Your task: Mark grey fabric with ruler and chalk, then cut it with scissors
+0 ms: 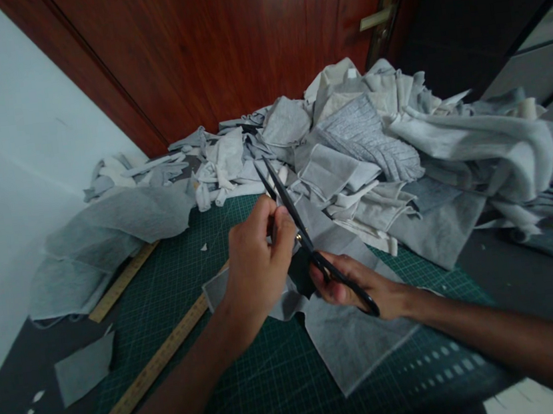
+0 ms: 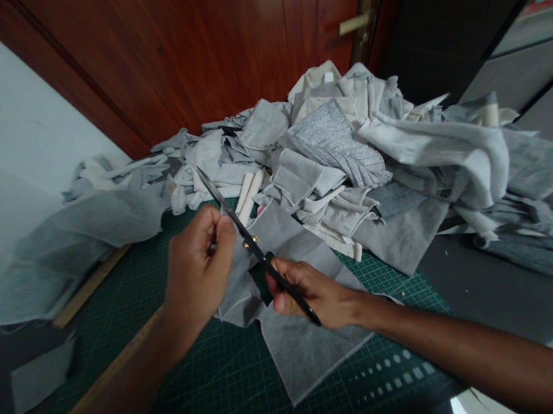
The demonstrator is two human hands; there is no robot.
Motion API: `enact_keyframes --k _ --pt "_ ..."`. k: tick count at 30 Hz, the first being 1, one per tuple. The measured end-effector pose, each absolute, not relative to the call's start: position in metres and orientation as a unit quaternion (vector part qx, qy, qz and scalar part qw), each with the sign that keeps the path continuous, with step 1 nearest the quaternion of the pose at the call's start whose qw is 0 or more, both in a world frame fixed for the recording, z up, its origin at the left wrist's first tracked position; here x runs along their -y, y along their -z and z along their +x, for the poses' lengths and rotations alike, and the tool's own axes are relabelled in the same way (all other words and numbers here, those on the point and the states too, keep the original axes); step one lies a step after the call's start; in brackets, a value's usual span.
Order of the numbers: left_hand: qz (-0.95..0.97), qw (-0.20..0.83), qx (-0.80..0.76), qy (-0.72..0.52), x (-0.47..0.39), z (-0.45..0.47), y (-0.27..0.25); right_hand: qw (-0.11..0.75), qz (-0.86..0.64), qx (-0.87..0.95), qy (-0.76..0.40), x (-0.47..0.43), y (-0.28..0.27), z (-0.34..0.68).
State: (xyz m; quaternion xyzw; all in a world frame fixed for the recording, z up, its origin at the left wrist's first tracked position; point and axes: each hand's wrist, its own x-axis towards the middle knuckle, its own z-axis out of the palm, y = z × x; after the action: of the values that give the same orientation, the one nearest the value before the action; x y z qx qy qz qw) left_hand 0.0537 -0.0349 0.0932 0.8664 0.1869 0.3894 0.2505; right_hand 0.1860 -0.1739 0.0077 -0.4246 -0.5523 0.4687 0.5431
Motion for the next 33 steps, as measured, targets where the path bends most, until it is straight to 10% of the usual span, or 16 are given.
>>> enact_keyframes --k 33 --pt "0.869 0.261 -0.194 -0.374 0.033 0.051 -0.099 0.526 -0.441 0.562 -0.462 0.177 -0.013 0.187"
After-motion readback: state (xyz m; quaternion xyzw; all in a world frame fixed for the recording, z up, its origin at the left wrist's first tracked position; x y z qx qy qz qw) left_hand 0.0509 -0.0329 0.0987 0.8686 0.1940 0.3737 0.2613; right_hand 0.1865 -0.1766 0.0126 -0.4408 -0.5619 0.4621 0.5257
